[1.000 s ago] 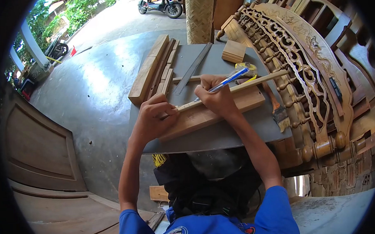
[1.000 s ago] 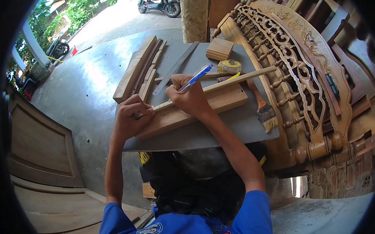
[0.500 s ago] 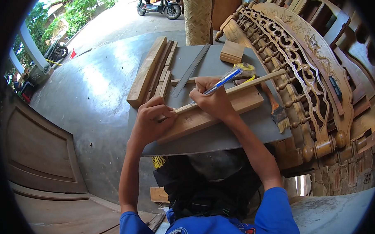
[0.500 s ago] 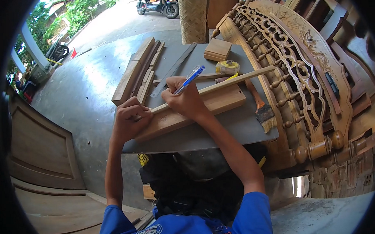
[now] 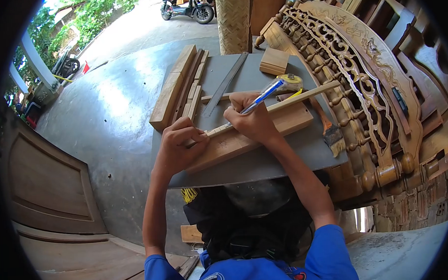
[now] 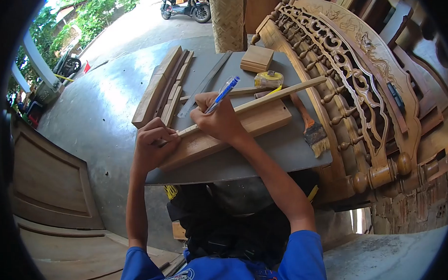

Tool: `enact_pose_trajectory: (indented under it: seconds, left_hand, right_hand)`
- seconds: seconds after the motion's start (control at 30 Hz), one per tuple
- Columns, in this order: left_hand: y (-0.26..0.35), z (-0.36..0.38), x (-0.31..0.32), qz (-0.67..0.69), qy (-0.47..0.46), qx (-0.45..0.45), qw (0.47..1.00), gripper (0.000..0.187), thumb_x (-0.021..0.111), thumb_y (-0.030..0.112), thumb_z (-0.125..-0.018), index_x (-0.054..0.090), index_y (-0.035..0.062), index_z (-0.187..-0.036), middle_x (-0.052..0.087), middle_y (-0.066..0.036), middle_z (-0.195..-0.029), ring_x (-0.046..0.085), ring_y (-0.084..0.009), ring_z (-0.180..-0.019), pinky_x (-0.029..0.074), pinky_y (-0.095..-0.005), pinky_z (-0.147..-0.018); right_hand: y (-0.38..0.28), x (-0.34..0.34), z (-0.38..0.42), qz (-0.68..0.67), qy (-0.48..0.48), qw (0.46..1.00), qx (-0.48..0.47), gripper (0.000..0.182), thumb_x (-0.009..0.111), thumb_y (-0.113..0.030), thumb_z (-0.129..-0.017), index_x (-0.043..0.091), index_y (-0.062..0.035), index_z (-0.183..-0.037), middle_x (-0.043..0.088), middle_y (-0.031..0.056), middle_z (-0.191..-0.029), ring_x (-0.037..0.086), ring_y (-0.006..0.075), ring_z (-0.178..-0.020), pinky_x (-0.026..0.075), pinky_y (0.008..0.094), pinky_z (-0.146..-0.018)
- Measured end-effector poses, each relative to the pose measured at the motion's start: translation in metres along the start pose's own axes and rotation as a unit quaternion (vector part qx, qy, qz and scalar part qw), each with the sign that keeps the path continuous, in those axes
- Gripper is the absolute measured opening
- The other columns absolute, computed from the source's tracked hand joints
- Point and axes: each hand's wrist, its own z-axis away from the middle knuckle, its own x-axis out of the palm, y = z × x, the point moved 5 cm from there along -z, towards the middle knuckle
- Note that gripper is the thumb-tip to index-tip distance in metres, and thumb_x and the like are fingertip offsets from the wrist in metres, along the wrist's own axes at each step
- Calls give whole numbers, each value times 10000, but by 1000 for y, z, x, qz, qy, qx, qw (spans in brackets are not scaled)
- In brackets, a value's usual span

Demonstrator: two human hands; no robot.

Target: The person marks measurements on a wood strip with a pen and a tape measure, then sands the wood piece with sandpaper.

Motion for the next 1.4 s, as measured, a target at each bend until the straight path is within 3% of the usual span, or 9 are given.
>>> enact_pose_trajectory:
  seconds: [0.23, 0.53, 0.63, 0.93, 1.4]
  left_hand:
    - [0, 0, 1, -3, 3, -2, 1000, 95, 708, -26, -654, 618, 3, -661, 540, -54, -700, 612, -147, -688, 476, -245, -592]
    - [2, 0, 0, -8, 8, -12, 1000, 85, 697, -16, -662, 614, -5, -655, 541, -59, -680, 599, -151, -664, 464, -250, -587]
    - [2, 0, 0, -6, 8, -11, 1000, 84, 694, -12, -665, 612, -11, -652, 539, -62, -674, 592, -154, -658, 458, -249, -586]
    - [2, 0, 0, 4, 11, -8, 1000, 85, 694, -13, -665, 611, -12, -644, 541, -62, -677, 602, -158, -656, 462, -252, -583]
    - [2, 1, 0, -10, 10, -3, 1000, 95, 710, -24, -643, 628, 21, -656, 561, -52, -685, 608, -139, -657, 470, -244, -569]
  right_hand:
    - [0, 1, 0, 2, -1, 1000, -8, 263, 521, -52, -680, 294, 2, -558, 254, 75, -481, 264, 111, -474, 252, 341, -437]
    - [2, 0, 1, -46, 2, 999, 5, 298, 536, -38, -686, 269, -19, -555, 230, 25, -484, 252, 76, -481, 235, 320, -428]
    - [4, -8, 1, -40, 37, 998, 14, 298, 533, -37, -685, 263, -20, -560, 219, 27, -486, 246, 77, -483, 232, 325, -426]
    - [3, -7, 0, -2, 33, 999, -25, 275, 521, -31, -680, 270, -6, -572, 212, 61, -503, 244, 90, -491, 240, 340, -435]
    - [7, -4, -1, -17, 20, 1000, 5, 276, 524, -30, -672, 268, -5, -571, 210, 64, -503, 241, 97, -493, 238, 340, -437]
